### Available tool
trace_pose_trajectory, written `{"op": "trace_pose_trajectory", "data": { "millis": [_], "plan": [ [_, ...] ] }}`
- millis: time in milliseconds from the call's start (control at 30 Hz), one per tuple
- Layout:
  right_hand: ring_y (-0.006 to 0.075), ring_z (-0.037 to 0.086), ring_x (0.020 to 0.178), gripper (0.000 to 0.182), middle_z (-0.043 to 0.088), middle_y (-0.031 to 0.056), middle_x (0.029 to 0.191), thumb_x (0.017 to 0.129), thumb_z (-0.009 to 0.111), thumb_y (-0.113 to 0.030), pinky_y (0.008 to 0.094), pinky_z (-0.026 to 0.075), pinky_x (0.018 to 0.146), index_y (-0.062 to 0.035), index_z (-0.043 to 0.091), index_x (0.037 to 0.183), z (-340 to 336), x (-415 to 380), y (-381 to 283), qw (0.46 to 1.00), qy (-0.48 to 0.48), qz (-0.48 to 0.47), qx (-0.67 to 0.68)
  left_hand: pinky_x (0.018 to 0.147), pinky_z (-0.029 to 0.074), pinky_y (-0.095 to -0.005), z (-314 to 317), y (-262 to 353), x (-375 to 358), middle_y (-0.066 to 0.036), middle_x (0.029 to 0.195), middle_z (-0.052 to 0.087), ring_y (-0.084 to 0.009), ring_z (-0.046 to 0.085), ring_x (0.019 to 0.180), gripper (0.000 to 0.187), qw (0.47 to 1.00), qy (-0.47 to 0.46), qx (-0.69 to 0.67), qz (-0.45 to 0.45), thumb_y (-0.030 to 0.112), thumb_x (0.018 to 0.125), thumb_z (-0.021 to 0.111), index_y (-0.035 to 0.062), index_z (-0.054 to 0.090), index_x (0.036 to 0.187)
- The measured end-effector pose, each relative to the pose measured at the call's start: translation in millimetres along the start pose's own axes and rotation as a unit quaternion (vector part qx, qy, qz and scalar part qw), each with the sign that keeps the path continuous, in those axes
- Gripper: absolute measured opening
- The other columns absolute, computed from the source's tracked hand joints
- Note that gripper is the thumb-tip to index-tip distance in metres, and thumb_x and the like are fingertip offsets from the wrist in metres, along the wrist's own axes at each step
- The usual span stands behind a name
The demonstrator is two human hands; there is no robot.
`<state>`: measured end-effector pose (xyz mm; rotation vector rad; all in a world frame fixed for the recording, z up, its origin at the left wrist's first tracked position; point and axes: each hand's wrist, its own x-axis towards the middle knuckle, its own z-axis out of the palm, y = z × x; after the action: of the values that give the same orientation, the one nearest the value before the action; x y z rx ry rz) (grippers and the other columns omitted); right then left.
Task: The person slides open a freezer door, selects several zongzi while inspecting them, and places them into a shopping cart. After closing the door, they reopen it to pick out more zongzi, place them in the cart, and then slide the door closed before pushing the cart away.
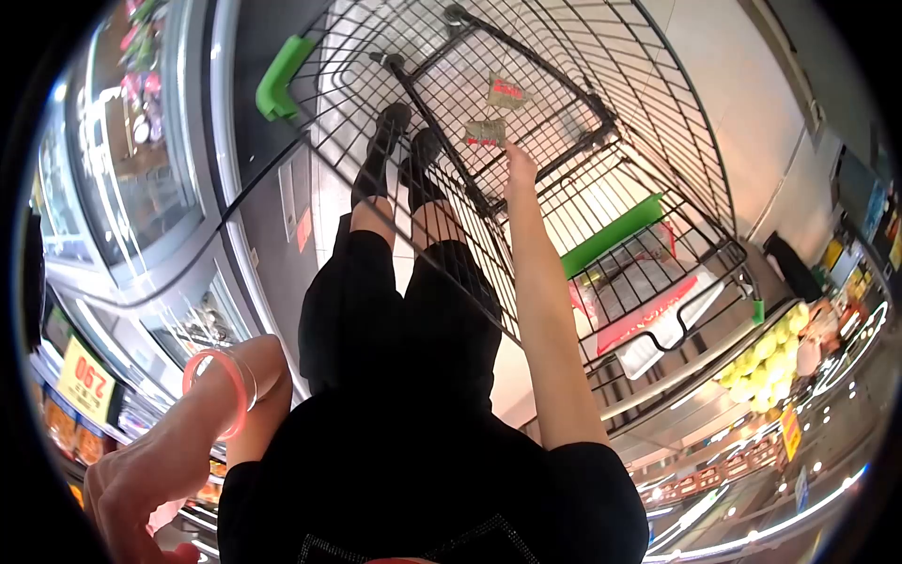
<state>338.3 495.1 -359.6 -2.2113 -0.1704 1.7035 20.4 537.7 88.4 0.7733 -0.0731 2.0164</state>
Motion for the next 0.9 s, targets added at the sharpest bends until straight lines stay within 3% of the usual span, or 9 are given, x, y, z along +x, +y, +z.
{"op": "trace_pose_trajectory", "data": {
  "millis": [233, 267, 333, 500, 533, 600, 667, 800, 900],
  "plan": [
    [0.0200, 0.050, 0.111, 0.052, 0.061, 0.0046, 0.117, 0.080, 0.066, -0.033, 0.0412, 0.033, 0.092, -0.0072, 0.056, 0.124, -3.3, -78.1, -2.0, 0.985, -0.040, -0.126, -0.108, 0.096, 0.049, -0.0316, 69.0, 134.7, -18.5, -0.010, 0.056, 0.054, -0.0150, 0.042, 0.039, 0.028, 0.980, -0.126, 0.060, 0.143, 0.006, 0.095, 0.037, -0.0024, 0.064, 0.096],
    [0.0188, 0.052, 0.108, 0.049, 0.061, 0.0040, 0.115, 0.081, 0.067, -0.032, 0.0398, 0.035, 0.090, -0.0076, 0.057, 0.122, 0.6, -98.7, -6.6, 0.980, -0.035, -0.161, -0.113, 0.066, 0.057, -0.0246, 82.1, 149.9, -25.0, -0.009, 0.065, 0.065, -0.0180, 0.064, 0.052, 0.006, 0.980, -0.061, 0.011, 0.188, 0.002, 0.074, 0.061, -0.0022, 0.065, 0.073],
    [0.0163, 0.057, 0.103, 0.042, 0.064, 0.0038, 0.112, 0.082, 0.067, -0.027, 0.0326, 0.039, 0.085, -0.0075, 0.060, 0.119, 4.7, -139.1, -12.2, 0.968, -0.047, -0.230, -0.085, 0.048, 0.047, -0.0295, 91.0, 190.0, -51.2, -0.005, 0.066, 0.061, -0.0186, 0.054, 0.051, 0.014, 0.975, -0.041, 0.085, 0.202, 0.017, 0.085, 0.062, 0.0072, 0.060, 0.075],
    [0.0188, 0.062, 0.099, 0.025, 0.065, 0.0114, 0.108, 0.092, 0.059, -0.012, 0.0293, 0.049, 0.085, 0.0009, 0.059, 0.113, 46.1, -267.8, -15.4, 0.865, -0.102, -0.478, -0.112, 0.099, 0.036, -0.0374, 100.8, 279.3, -159.2, -0.007, 0.080, 0.058, -0.0198, 0.056, 0.084, 0.043, 0.921, 0.218, 0.291, -0.139, 0.035, 0.082, 0.064, -0.0024, 0.055, 0.101],
    [0.0180, 0.062, 0.096, 0.025, 0.064, 0.0109, 0.108, 0.093, 0.058, -0.013, 0.0278, 0.050, 0.083, 0.0017, 0.059, 0.113, 57.2, -291.6, -10.9, 0.853, -0.134, -0.492, -0.107, 0.095, 0.040, -0.0433, 95.0, 284.1, -175.2, -0.009, 0.073, 0.058, -0.0205, 0.056, 0.074, 0.039, 0.899, 0.219, 0.341, -0.167, 0.039, 0.086, 0.061, 0.0015, 0.056, 0.097],
    [0.0122, 0.058, 0.076, 0.023, 0.064, 0.0064, 0.086, 0.095, 0.054, -0.016, 0.0255, 0.049, 0.077, 0.0024, 0.061, 0.107, 92.7, -348.7, 2.4, 0.835, -0.176, -0.502, -0.143, 0.080, 0.046, -0.0315, 98.8, 295.8, -215.5, -0.005, 0.081, 0.059, -0.0149, 0.057, 0.075, 0.013, 0.876, 0.334, 0.275, -0.214, 0.012, 0.091, 0.057, 0.0000, 0.057, 0.097],
    [0.0084, 0.050, 0.062, 0.025, 0.061, 0.0042, 0.073, 0.097, 0.051, -0.019, 0.0235, 0.046, 0.073, 0.0033, 0.063, 0.101, 126.4, -386.1, 21.4, 0.825, -0.235, -0.483, -0.175, 0.068, 0.044, -0.0232, 85.9, 304.3, -256.8, -0.003, 0.082, 0.059, -0.0091, 0.056, 0.072, 0.011, 0.853, 0.349, 0.324, -0.212, 0.011, 0.094, 0.055, 0.0003, 0.057, 0.094],
    [0.0083, 0.054, 0.074, 0.024, 0.059, 0.0030, 0.075, 0.097, 0.051, -0.017, 0.0219, 0.043, 0.073, 0.0038, 0.060, 0.106, 212.3, -473.8, 112.3, 0.718, -0.335, -0.579, -0.190, 0.064, 0.043, -0.0220, 81.3, 366.4, -315.3, -0.001, 0.075, 0.059, -0.0067, 0.055, 0.069, 0.013, 0.789, 0.410, 0.388, -0.241, 0.014, 0.094, 0.056, 0.0006, 0.057, 0.092],
    [0.0101, 0.056, 0.077, 0.021, 0.060, 0.0025, 0.073, 0.096, 0.052, -0.014, 0.0244, 0.044, 0.074, 0.0007, 0.063, 0.105, 247.9, -501.3, 148.7, 0.685, -0.376, -0.501, -0.373, 0.064, 0.046, -0.0246, 85.6, 406.2, -338.3, -0.005, 0.076, 0.061, -0.0115, 0.060, 0.074, 0.012, 0.686, 0.443, 0.575, -0.054, 0.010, 0.089, 0.059, 0.0003, 0.057, 0.096]
  ]
}}
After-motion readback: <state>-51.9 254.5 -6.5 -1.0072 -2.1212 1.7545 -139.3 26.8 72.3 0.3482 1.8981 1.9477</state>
